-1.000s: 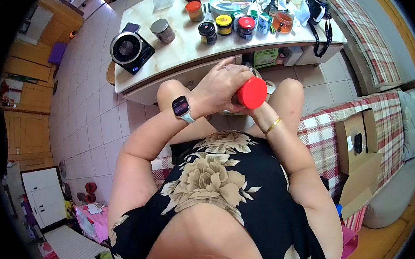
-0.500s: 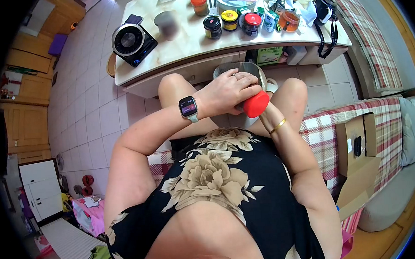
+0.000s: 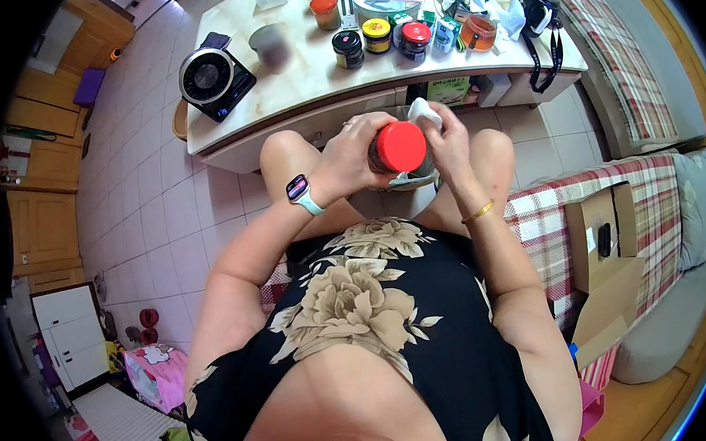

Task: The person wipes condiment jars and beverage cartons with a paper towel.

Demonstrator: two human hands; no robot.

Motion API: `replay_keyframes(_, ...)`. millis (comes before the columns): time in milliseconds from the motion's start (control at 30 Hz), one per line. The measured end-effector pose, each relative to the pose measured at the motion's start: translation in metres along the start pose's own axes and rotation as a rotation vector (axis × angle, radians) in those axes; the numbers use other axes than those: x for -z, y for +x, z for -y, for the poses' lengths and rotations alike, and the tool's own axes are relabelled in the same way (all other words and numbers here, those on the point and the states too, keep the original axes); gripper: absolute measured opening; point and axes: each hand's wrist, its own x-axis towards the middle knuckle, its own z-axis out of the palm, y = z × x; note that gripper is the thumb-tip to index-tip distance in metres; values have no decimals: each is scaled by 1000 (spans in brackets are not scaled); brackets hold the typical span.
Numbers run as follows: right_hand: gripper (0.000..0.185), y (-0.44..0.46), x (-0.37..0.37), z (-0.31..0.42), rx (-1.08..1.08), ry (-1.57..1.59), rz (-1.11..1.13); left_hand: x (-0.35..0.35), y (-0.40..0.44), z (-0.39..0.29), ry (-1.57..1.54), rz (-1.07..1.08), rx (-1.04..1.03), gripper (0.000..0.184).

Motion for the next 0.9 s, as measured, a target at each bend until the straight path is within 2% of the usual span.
replay_keyframes(33, 25, 1, 4, 14, 50, 32, -12, 0, -3, 1, -1, 0, -1, 85)
replay_keyframes(100, 29, -3, 4, 30, 84, 34, 19, -1, -10, 0, 90, -22, 124, 85)
replay_keyframes(167, 32, -8, 0, 38, 74, 73, 132, -5, -12, 3, 125, -36, 105, 86)
replay_keyframes(200, 36, -11, -5, 39, 128, 16, 158, -5, -12, 5, 163, -50, 81, 87)
replay_keyframes(233, 40, -17, -4, 44, 134, -184, 218, -5, -11, 5, 166, -56, 74, 87)
replay_keyframes(300, 45, -23, -13, 60, 287, -391, 306, -5, -12, 1, 170, -44, 142, 84)
replay_keyframes(400, 52, -30, -18, 57, 311, -388, 306, -10, -17, 5, 166, -46, 160, 84)
replay_keyframes(533, 44, -35, -22, 59, 293, -390, 322, -20, -24, 6, 124, -35, 213, 83)
replay_keyframes(600, 40, -32, -23, 61, 522, -583, 368, -22, -28, 4, 98, -17, 262, 82)
replay_keyframes(767, 40, -39, -33, 75, 394, -536, 353, -32, -33, 3, 61, -44, 307, 84)
replay_keyframes(900, 45, -38, -32, 74, 296, -615, 286, -32, -34, 2, 131, -66, 286, 85)
